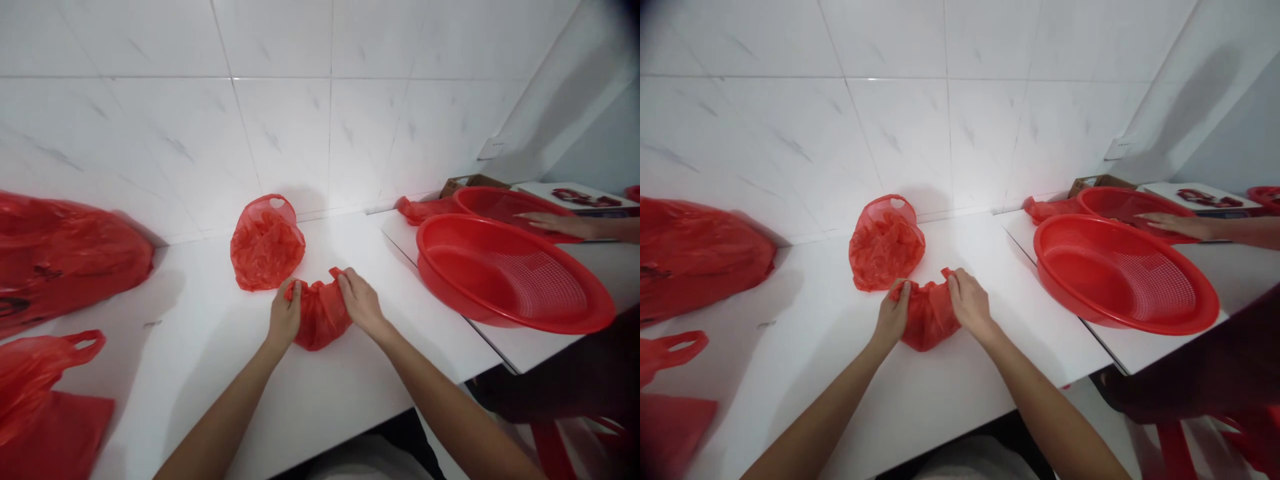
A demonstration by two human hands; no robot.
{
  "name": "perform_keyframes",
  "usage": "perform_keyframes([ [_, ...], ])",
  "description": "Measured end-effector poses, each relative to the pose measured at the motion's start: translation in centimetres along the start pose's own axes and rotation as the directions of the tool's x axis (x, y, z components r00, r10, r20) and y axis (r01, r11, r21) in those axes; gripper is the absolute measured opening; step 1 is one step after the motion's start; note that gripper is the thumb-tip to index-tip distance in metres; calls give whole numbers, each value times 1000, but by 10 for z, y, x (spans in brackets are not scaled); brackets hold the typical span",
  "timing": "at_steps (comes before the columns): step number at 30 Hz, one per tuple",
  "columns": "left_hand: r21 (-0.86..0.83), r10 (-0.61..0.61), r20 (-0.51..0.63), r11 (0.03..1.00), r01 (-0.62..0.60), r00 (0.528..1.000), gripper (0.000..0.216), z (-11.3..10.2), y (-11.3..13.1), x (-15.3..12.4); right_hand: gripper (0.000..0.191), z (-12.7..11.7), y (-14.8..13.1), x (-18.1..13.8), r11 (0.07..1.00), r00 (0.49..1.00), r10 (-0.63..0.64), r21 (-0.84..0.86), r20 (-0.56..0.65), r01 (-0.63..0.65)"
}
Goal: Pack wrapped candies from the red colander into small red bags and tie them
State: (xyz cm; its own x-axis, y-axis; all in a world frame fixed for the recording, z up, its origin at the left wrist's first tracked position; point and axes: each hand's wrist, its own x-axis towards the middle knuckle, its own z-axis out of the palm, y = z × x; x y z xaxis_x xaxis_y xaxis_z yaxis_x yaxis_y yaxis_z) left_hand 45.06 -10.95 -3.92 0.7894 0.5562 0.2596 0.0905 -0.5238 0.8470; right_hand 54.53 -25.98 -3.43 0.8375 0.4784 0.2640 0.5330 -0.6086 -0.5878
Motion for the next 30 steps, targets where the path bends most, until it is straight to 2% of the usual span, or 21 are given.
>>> perform_keyframes([
  [3, 157, -13, 31, 988, 8, 999, 34, 12, -10, 2, 34, 16, -3, 0, 996, 996, 37, -85, 81, -30],
  [8, 422, -58, 85, 906, 16, 995, 32, 6, -33, 14, 35, 19, 27, 16, 975, 987, 132, -193, 89, -112],
  [14, 620, -105, 185, 784, -33, 977, 27, 11, -45, 30, 34, 32, 46, 29, 942, 971, 201, -297, 127, -156],
  [21, 728, -144, 209, 683, -56, 967, 31, 16, -48, 33, 32, 41, 48, 30, 911, 971, 208, -385, 117, -148],
  [30, 762, -129, 200, 643, -72, 971, 28, 17, -46, 30, 31, 41, 53, 26, 907, 981, 180, -400, 79, -134],
])
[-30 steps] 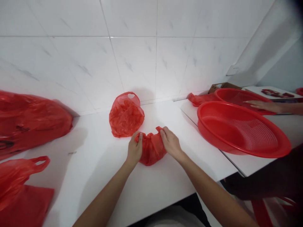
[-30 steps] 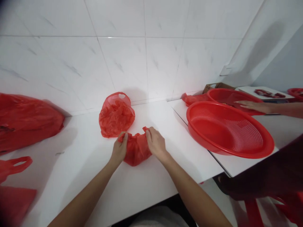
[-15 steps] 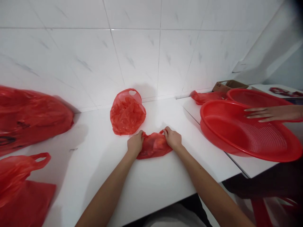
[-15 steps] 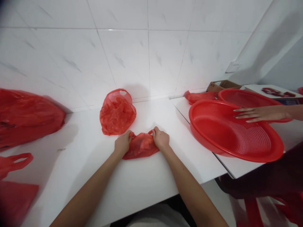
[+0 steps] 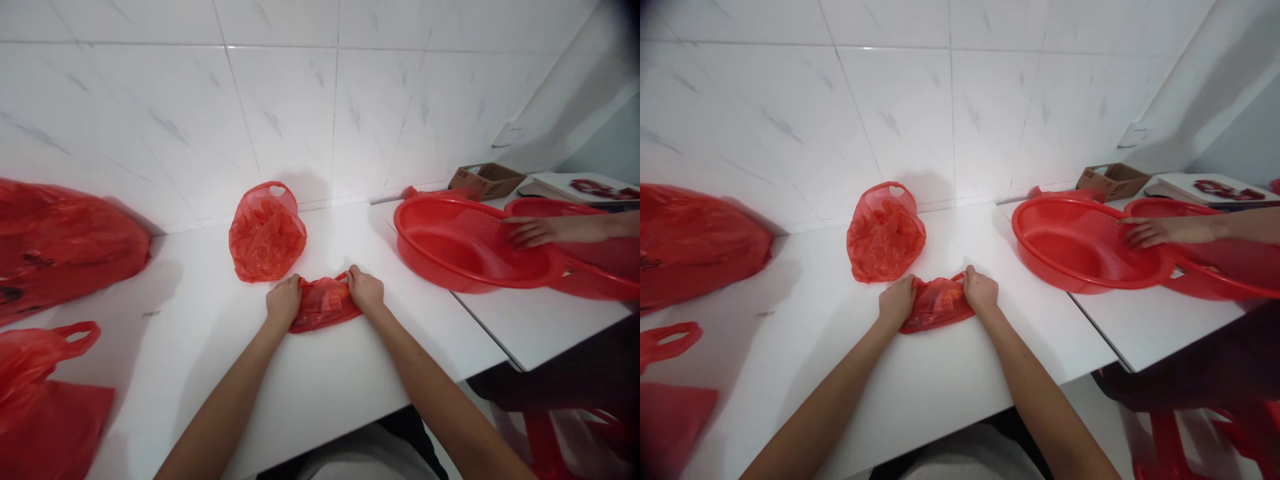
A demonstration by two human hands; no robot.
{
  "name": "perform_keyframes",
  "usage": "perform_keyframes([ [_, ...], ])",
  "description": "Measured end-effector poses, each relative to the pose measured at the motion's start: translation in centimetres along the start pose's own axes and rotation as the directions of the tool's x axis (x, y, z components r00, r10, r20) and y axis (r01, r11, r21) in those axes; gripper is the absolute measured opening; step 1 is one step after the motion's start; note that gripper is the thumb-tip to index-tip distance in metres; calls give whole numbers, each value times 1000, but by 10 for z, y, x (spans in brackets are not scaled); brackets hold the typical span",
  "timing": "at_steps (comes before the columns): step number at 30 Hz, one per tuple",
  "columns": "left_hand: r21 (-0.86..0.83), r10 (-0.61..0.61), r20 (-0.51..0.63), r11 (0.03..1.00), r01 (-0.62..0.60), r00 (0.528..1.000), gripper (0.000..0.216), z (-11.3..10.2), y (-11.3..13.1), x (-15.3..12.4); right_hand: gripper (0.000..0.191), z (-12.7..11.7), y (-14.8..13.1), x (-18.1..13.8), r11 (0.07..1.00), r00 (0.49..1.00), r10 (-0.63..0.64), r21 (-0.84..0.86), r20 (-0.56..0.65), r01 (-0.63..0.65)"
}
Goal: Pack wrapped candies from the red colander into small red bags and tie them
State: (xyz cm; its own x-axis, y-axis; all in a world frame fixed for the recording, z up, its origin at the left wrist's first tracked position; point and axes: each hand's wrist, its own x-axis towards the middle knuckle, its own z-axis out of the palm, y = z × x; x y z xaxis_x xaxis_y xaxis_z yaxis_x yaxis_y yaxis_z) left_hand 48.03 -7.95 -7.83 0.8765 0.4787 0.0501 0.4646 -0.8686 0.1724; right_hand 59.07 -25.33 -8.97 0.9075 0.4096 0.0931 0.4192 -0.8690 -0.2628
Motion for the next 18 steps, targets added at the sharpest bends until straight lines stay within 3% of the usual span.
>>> perform_keyframes([
  [8, 16, -11, -7, 1000, 11, 1000, 30, -1, -1, -8, 31, 0, 17, 7, 993, 990, 90, 82, -108, -81],
  [13, -13, -48, 37, 999, 49, 998, 27, -14, -21, -19, 32, -7, 40, 15, 973, 982, 157, 186, -104, -136],
  [18, -72, -101, 54, 992, 104, 993, 36, -22, -38, -23, 31, -7, 43, 14, 952, 984, 150, 283, -95, -118],
])
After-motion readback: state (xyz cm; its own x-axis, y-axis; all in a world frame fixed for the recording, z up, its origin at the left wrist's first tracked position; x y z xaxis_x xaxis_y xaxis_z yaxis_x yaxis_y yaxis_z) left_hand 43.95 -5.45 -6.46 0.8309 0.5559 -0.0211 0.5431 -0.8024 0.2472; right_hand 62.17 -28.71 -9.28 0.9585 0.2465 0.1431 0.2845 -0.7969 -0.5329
